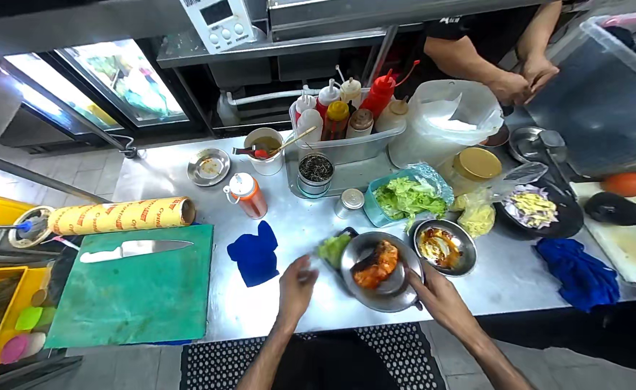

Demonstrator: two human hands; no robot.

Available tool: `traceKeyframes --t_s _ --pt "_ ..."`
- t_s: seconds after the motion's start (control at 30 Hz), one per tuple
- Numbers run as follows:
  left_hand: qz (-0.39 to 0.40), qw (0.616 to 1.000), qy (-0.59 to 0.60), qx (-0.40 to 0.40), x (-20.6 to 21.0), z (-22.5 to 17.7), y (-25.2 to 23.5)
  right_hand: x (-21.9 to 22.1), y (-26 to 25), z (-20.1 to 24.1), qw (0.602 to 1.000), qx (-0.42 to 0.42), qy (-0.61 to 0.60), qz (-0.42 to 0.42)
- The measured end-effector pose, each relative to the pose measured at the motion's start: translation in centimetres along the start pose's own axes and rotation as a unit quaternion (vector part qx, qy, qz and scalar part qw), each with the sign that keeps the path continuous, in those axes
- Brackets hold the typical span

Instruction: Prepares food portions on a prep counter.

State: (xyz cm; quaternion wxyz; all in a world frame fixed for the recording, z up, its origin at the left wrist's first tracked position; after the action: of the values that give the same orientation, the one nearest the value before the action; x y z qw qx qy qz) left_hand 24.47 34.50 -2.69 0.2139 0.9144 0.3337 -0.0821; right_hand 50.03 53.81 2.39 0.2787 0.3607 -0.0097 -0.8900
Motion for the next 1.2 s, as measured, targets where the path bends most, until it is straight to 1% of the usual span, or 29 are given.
traceKeyframes --t_s 0.1,0.2,0.23,0.33,0.4,0.57,0.67,0.77,0.87,0.97,1.03,1.1,1.17,1.2 --pt "-0.003 0.995 -0.079 0.052 2.2 0.1 -3.0 -0.4 -1.9 -0.3 0.999 -0.023 0.041 0.016" --pt "0.006 0.991 -0.12 0.062 3.7 0.0 -4.1 -0.9 -3.2 -0.2 0.991 -0.059 0.114 0.042" --pt "0.007 0.989 -0.128 0.067 4.1 0.0 -4.1 -1.0 -3.6 -0.2 0.988 -0.074 0.131 0.039" --pt "-0.007 0.989 -0.127 0.076 4.6 0.1 -3.9 -1.6 -5.0 0.4 0.972 -0.152 0.174 0.039" --pt "-0.02 0.989 -0.122 0.078 4.6 0.4 -3.6 -1.8 -5.7 1.2 0.962 -0.194 0.183 0.054" --pt "-0.038 0.988 -0.114 0.099 5.4 1.6 -3.1 -1.3 -8.0 3.7 0.941 -0.243 0.223 0.079" --pt "-0.041 0.989 -0.102 0.098 5.7 1.7 -2.9 -0.5 -8.8 5.1 0.927 -0.292 0.227 0.066" --pt "-0.044 0.989 -0.102 0.095 5.9 1.6 -2.8 0.2 -8.9 5.8 0.907 -0.345 0.24 0.03" --pt "-0.052 0.988 -0.115 0.089 5.8 1.2 -2.8 0.4 -8.7 5.9 0.889 -0.379 0.258 0.003" --pt "-0.059 0.989 -0.101 0.088 5.2 0.9 -2.8 -0.4 -8.2 5.7 0.884 -0.4 0.237 -0.041" --pt "-0.056 0.991 -0.084 0.083 4.2 0.8 -2.6 -2.1 -7.4 5.3 0.896 -0.378 0.209 -0.101" --pt "-0.063 0.993 -0.061 0.078 2.6 1.0 -2.1 -4.6 -5.9 4.3 0.908 -0.334 0.165 -0.191" --pt "-0.079 0.994 -0.044 0.065 0.4 1.3 -1.4 -7.5 -4.1 2.5 0.911 -0.257 0.124 -0.298" --pt "-0.09 0.994 -0.037 0.055 -0.8 1.8 -1.0 -8.7 -3.1 1.0 0.917 -0.206 0.075 -0.334"
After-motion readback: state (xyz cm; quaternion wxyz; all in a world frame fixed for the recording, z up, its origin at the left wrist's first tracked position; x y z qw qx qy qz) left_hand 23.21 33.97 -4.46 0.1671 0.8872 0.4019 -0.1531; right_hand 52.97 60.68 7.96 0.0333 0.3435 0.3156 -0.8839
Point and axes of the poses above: each hand's wrist, its own y-axis away from the middle knuckle, its own x-axis out of the palm, z = x × y, the point moved 3 cm from there along -y, towards the middle knuckle, and after that the axes turned 4 degrees about -z, right-handed, at the moved point
